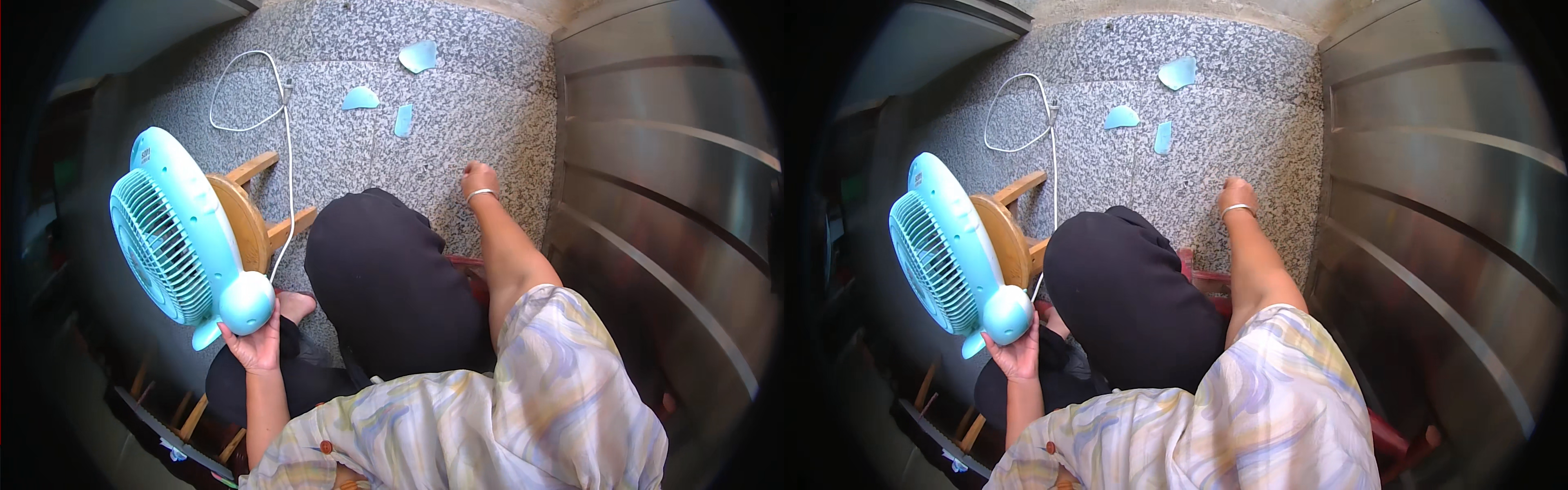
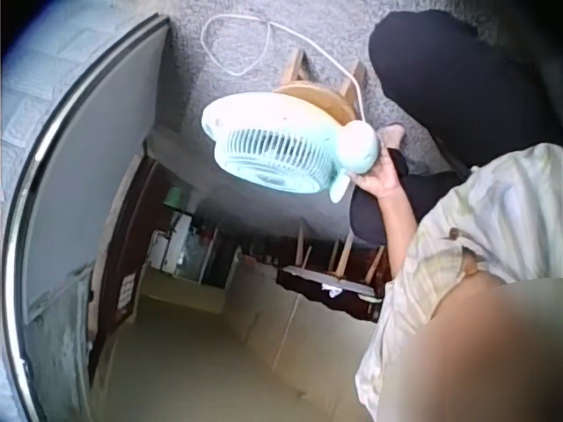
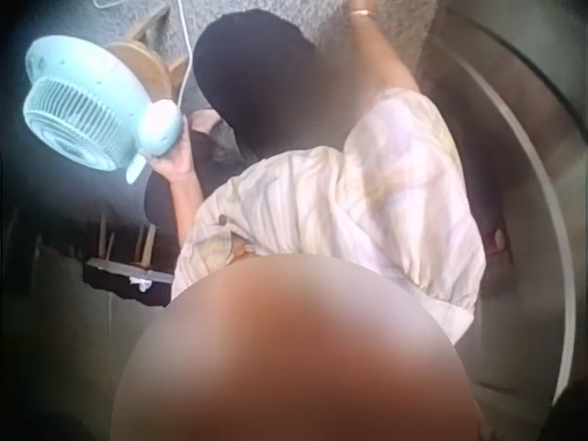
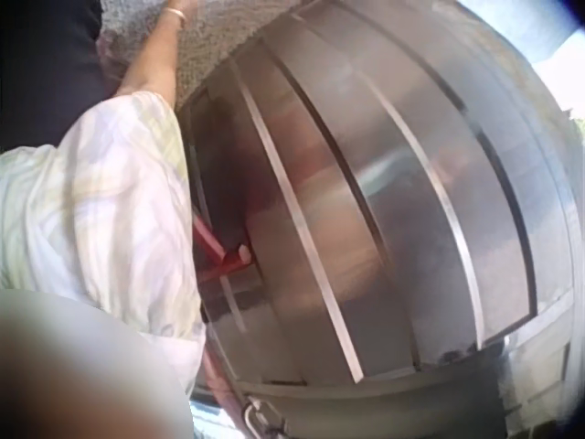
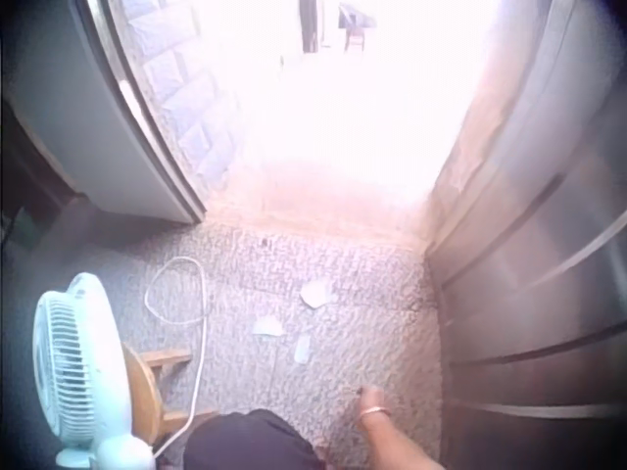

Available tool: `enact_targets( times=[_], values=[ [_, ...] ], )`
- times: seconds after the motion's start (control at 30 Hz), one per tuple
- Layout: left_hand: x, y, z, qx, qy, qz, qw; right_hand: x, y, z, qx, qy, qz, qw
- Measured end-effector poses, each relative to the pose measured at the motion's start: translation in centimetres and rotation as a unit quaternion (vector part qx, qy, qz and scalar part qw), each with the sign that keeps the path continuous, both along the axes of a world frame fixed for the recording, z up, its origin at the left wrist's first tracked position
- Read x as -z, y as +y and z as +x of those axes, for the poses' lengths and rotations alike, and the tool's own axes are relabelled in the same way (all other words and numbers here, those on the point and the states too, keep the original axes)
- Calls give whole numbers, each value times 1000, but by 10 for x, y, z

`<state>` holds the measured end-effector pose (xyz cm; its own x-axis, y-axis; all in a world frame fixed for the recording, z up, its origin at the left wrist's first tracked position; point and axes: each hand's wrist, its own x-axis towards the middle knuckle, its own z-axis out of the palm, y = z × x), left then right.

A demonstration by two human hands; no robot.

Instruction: Repairing a small blue electric fan using a screwdriver.

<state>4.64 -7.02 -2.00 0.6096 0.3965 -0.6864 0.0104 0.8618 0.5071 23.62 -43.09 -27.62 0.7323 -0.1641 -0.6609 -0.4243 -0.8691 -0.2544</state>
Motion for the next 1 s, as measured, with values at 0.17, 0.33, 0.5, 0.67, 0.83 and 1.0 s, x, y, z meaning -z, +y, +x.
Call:
enact_targets(
  times=[0.17, 0.33, 0.5, 0.67, 0.83, 1.0],
  values=[
    [4, 0, -2, 20, 16, 13, 1000, 7, -29, -10, 133, -17, -34, 990],
    [5, -3, 1, 15, 21, -3, 1000, 35, -32, -20, 123, -33, -34, 991],
    [8, -2, 0, 15, -3, -15, 1000, 44, -23, -25, 246, -88, -69, 963],
    [7, -2, 3, 12, -2, -24, 1000, 56, -36, -31, 239, -77, -70, 966],
    [7, 1, 0, 22, -7, -26, 999, 53, -35, -19, 175, -56, -85, 979],
    [4, -1, -2, 19, -43, -39, 998, 46, -32, 1, 50, -125, -39, 990]
  ],
)
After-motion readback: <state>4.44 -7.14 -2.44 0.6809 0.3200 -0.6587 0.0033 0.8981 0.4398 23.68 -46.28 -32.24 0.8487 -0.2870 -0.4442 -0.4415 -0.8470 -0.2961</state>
